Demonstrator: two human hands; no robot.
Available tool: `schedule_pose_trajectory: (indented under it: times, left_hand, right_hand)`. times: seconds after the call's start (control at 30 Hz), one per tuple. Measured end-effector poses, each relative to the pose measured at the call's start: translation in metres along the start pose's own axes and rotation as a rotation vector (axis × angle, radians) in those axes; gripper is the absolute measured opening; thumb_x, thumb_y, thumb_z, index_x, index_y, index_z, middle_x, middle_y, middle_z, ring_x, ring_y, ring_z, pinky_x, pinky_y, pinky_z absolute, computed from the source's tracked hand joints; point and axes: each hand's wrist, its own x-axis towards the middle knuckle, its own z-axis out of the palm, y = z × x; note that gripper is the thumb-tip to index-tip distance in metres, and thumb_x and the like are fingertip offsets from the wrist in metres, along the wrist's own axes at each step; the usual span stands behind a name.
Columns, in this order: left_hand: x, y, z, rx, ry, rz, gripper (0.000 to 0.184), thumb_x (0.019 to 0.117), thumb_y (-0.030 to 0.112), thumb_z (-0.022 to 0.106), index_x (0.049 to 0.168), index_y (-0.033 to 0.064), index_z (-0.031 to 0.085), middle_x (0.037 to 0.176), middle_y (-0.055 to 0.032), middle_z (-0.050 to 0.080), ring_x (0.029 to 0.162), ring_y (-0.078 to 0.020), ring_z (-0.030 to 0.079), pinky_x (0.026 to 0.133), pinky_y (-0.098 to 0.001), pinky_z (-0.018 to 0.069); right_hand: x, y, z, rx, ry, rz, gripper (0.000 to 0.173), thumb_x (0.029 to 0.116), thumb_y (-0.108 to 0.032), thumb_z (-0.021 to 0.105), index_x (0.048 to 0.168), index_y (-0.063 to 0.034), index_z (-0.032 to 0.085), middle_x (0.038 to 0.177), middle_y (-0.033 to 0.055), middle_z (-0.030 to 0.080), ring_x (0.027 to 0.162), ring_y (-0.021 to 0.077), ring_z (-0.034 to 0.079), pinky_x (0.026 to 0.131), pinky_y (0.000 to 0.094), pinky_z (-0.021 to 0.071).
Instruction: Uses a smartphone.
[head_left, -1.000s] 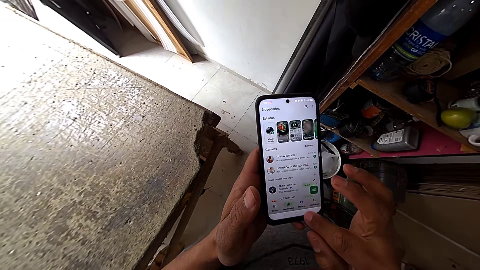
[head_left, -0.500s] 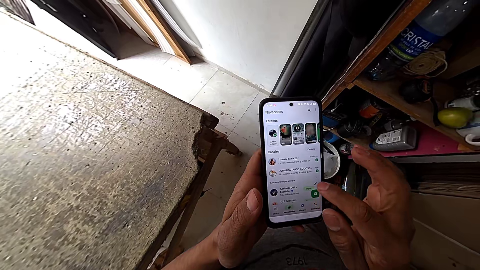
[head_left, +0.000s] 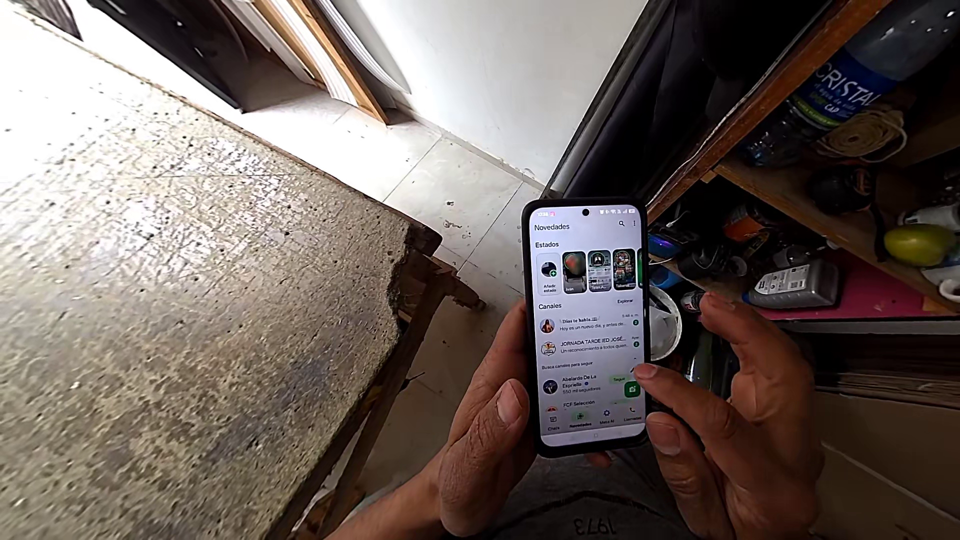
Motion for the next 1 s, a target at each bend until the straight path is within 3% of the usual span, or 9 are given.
schedule_pose_trajectory:
  times: [0.2,0.3,0.47,1.0]
  left_hand:
    - [0.000,-0.001,-0.001,-0.013,0.009,-0.003,0.061,0.1064,0.047,0.047,0.157,0.0187,0.029,0.144,-0.0175,0.053,0.125,-0.0339,0.062,0.081,-0.0452,0.0641]
    - [0.000,0.001,-0.002,-0.010,0.024,0.008,0.063,0.1061,0.047,0.047,0.158,0.0173,0.027,0.145,-0.0191,0.052,0.128,-0.0358,0.059,0.087,-0.0483,0.0622]
    - [0.001,0.003,-0.002,0.034,0.049,0.049,0.063,0.1065,0.047,0.046,0.157,0.0149,0.028,0.144,-0.0148,0.053,0.129,-0.0284,0.058,0.097,-0.0453,0.0581]
    - [0.000,0.000,-0.003,0.025,0.052,0.060,0.063,0.1073,0.047,0.043,0.158,0.0149,0.026,0.145,-0.0155,0.053,0.129,-0.0288,0.059,0.095,-0.0452,0.0593]
  right_hand:
    - [-0.003,-0.002,-0.001,0.030,-0.018,0.001,0.027,0.1045,-0.044,0.052,0.116,-0.0307,0.072,0.156,0.0040,0.045,0.152,0.0297,0.031,0.121,0.0510,0.0352]
    - [-0.009,-0.002,-0.003,0.040,-0.054,-0.041,0.026,0.1030,-0.047,0.052,0.114,-0.0330,0.071,0.153,0.0004,0.047,0.151,0.0284,0.031,0.120,0.0490,0.0353]
    - [-0.020,-0.002,0.002,0.077,-0.087,-0.105,0.023,0.1005,-0.046,0.057,0.107,-0.0322,0.074,0.150,-0.0016,0.049,0.150,0.0273,0.032,0.120,0.0467,0.0351]
    - [-0.018,-0.003,0.004,0.055,-0.084,-0.099,0.022,0.1010,-0.045,0.056,0.106,-0.0326,0.073,0.150,-0.0014,0.049,0.150,0.0263,0.032,0.120,0.0454,0.0351]
